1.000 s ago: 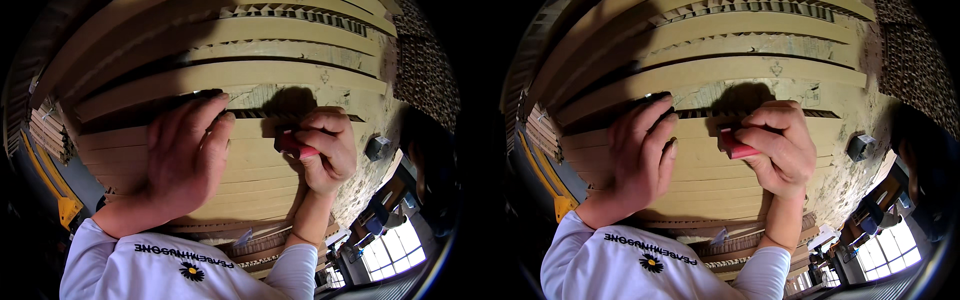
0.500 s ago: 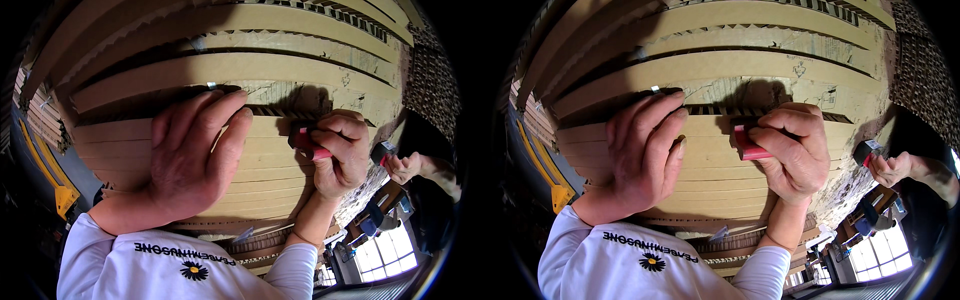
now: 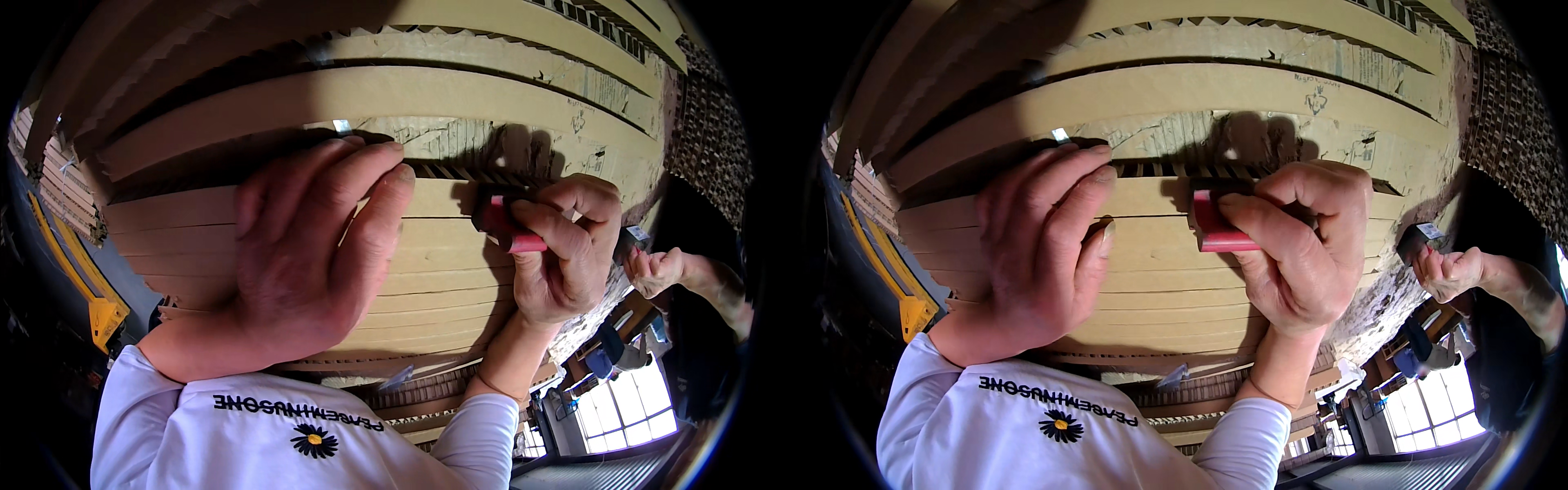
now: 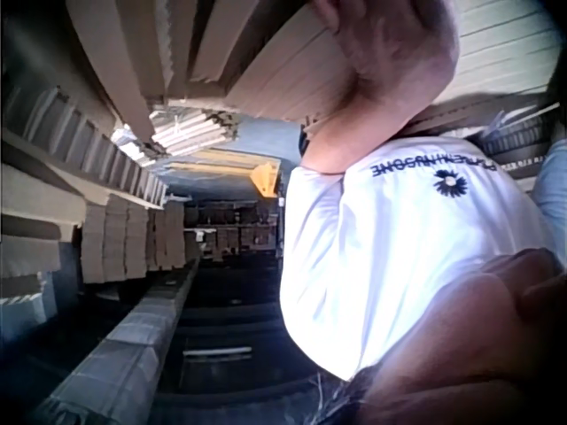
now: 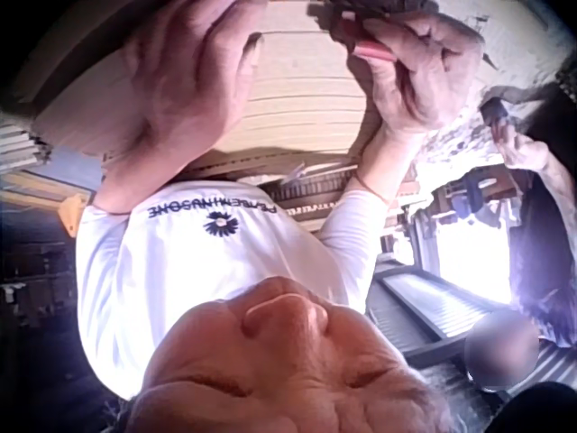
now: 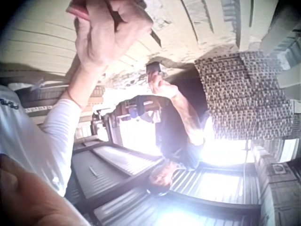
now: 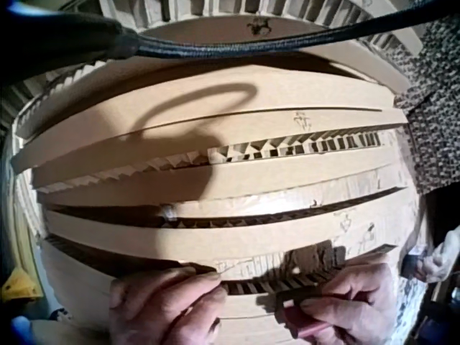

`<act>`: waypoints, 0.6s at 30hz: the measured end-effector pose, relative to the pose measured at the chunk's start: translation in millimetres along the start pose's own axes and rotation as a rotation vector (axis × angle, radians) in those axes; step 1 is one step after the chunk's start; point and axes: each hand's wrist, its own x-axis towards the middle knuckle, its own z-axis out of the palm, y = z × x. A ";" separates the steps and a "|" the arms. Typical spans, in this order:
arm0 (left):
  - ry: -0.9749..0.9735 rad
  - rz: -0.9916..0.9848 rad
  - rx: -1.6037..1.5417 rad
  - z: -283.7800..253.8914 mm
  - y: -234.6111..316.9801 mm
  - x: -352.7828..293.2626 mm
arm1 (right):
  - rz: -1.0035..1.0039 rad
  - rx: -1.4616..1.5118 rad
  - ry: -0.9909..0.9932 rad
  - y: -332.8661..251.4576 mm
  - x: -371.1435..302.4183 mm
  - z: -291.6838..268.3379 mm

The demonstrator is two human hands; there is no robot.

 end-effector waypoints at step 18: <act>0.019 0.033 0.029 -4.7 7.1 5.2 | 0.111 0.091 -0.004 -0.8 -7.3 -9.1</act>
